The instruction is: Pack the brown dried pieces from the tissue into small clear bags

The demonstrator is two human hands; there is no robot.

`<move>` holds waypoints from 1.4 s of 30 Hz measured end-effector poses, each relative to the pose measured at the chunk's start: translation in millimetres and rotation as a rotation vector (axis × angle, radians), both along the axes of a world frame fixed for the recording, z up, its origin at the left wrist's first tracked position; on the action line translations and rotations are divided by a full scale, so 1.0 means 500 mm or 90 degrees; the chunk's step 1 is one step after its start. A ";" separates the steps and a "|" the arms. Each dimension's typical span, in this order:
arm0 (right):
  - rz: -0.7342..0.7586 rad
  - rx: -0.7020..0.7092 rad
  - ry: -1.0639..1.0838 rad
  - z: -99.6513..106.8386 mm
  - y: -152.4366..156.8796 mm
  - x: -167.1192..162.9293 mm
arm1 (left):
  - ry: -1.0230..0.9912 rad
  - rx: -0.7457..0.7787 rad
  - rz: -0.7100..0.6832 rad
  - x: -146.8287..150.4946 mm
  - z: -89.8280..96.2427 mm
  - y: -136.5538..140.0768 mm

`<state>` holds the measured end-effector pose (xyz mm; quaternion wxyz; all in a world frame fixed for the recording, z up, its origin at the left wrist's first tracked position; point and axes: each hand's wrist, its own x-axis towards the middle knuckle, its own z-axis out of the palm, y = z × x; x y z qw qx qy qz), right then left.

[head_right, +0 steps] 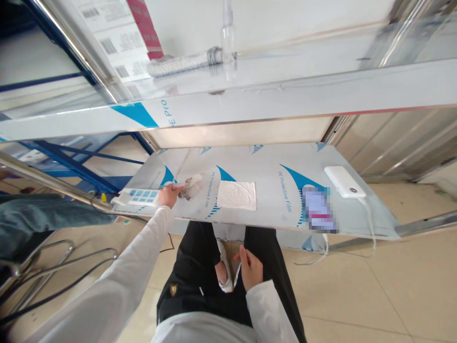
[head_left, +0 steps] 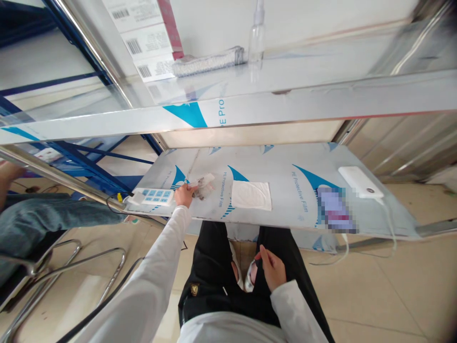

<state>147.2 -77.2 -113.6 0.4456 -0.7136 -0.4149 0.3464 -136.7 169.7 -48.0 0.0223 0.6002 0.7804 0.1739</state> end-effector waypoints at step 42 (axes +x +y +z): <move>0.068 0.068 0.004 0.096 0.032 -0.008 | -0.296 0.286 0.033 0.091 0.069 -0.106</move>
